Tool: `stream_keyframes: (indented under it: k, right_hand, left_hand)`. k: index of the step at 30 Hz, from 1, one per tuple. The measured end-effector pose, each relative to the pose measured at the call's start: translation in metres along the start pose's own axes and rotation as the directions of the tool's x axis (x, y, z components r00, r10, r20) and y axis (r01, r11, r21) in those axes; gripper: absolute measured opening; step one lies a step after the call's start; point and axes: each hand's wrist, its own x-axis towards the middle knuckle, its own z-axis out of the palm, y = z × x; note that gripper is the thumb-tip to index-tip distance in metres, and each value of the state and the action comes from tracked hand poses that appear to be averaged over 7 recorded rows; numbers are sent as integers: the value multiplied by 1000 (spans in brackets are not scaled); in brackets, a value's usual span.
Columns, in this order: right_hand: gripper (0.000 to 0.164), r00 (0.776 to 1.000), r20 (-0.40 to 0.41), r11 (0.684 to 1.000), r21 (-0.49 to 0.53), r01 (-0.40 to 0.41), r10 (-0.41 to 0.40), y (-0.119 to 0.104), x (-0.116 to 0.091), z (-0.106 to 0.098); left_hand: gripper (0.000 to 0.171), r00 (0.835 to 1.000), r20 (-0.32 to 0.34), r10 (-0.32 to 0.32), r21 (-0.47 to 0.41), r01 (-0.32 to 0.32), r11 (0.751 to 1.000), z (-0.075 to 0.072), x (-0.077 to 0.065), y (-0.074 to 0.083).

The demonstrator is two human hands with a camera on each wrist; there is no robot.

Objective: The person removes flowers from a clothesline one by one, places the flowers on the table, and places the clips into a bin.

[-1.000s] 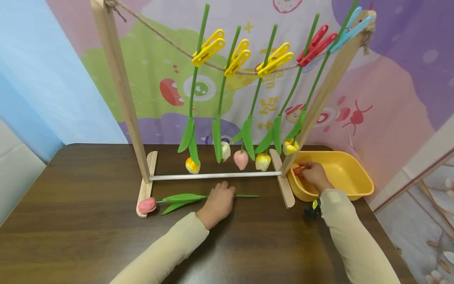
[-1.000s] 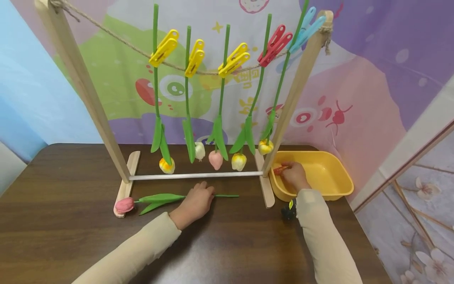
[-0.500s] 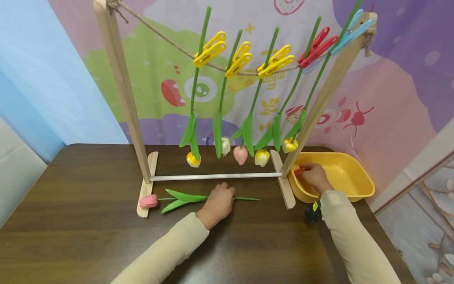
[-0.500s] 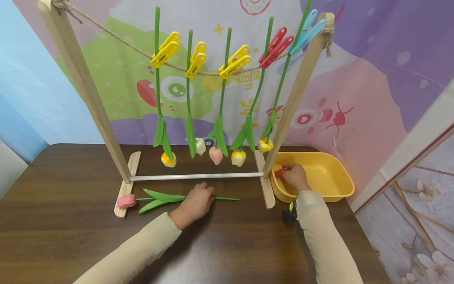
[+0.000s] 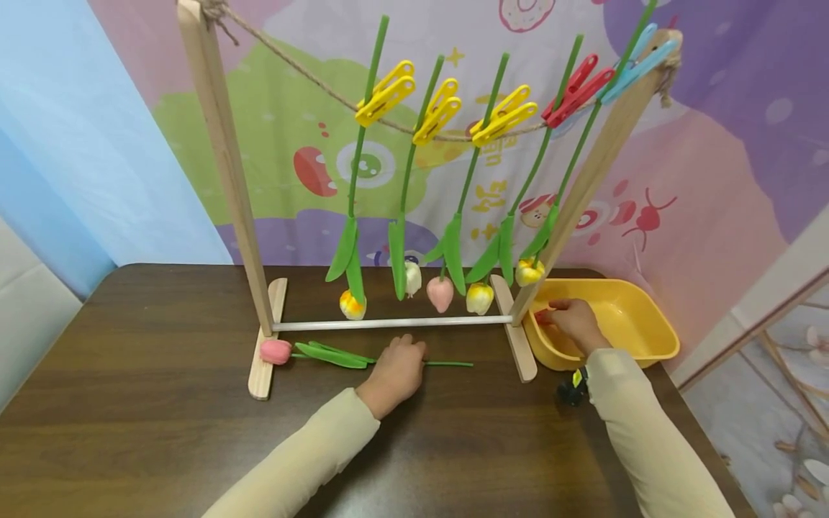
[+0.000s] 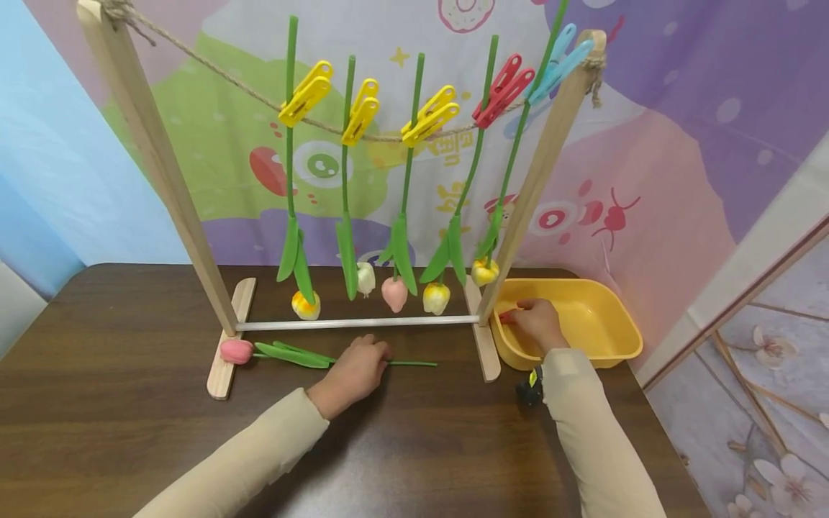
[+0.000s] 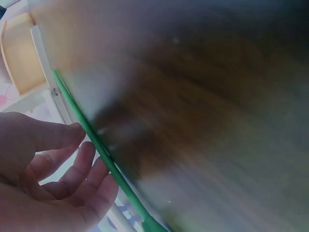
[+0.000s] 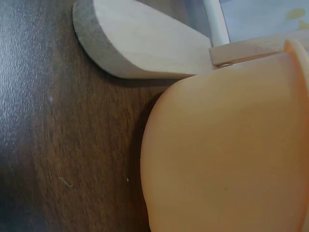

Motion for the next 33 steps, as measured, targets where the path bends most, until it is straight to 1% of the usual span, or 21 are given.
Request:
stream_keyframes:
  k: [7, 13, 16, 19, 27, 33]
  right_hand:
    - [48, 999, -39, 998, -44, -36, 34, -1, -5, -3]
    - [48, 998, -57, 999, -38, 1, -3, -8, -11, -4]
    - [49, 998, -58, 999, -32, 20, -22, -14, -17, -5]
    - [50, 997, -62, 999, -38, 38, -40, -20, -23, -6]
    - [48, 994, -52, 994, -51, 93, -96, -33, -39, -9]
    - [44, 992, -37, 992, -35, 120, -122, -44, -52, -8]
  left_hand:
    - [9, 1000, 15, -14, -21, 15, 1000, -2, -2, -4]
    - [11, 999, 33, -29, -54, 31, 998, -6, -4, -8]
    - [11, 999, 29, -33, -75, 35, 997, -9, -6, -12]
    - [11, 999, 10, -37, -84, 38, 996, -11, -9, -18]
    - [6, 995, -93, -31, -97, 22, 995, -16, -21, -31]
    - [5, 993, -119, -27, -135, 10, 991, -21, -30, -36]
